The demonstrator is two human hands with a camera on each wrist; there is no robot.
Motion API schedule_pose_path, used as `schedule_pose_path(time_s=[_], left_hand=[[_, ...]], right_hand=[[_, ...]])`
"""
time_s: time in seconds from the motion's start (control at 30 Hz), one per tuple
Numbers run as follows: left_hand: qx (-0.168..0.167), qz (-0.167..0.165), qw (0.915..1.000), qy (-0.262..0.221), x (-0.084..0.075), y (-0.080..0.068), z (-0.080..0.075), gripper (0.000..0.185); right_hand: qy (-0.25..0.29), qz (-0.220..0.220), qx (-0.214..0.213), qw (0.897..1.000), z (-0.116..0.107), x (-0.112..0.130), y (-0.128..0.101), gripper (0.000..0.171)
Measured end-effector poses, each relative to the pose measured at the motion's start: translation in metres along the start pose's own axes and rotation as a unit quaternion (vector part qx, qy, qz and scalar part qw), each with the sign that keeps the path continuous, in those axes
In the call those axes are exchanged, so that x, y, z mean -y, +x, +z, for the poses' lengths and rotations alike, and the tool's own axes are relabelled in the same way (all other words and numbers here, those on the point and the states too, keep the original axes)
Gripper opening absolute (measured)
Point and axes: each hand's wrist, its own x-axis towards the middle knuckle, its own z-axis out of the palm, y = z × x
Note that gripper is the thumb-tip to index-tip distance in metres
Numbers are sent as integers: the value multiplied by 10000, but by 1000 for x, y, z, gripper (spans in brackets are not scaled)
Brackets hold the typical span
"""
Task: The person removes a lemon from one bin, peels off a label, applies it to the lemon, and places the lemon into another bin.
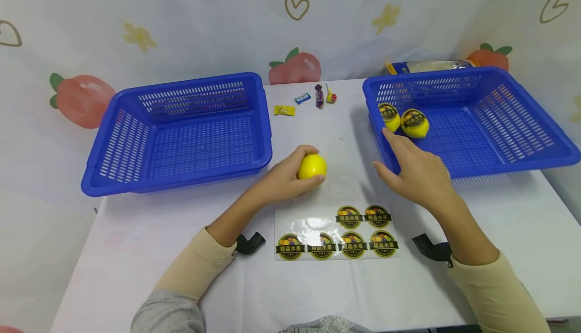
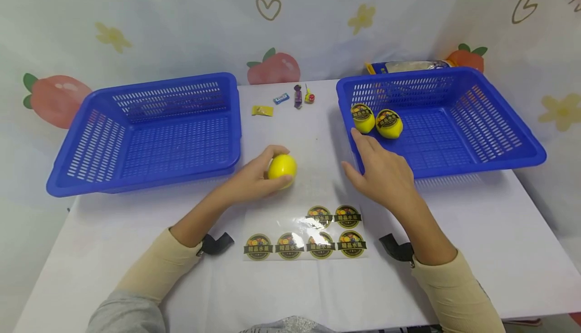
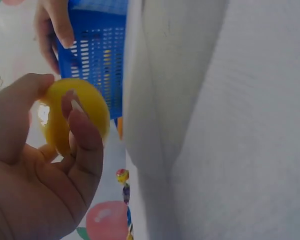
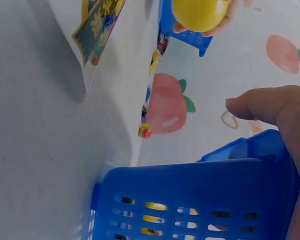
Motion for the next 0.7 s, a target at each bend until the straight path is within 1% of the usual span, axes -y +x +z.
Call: schedule_pose_path(time_s=[0.23, 0.43, 0.5, 0.57, 0.7], left_hand=[[233, -422, 9987, 174, 6, 2, -2, 64], [315, -852, 9959, -25, 4, 3, -5, 65], [319, -969, 9948, -22, 4, 3, -6, 65], [333, -1024, 9942, 26, 4, 2, -8, 65], [326, -995, 9945, 30, 5, 1, -10, 63]], right_hand=[[27, 37, 17, 10000, 0, 1, 1, 74], [14, 45, 36, 10000, 0, 1, 1, 73], [12, 71, 62, 10000, 0, 1, 0, 74], [11, 90, 84, 9999, 0, 1, 0, 74], [7, 91, 85, 9999, 0, 1, 0, 74]])
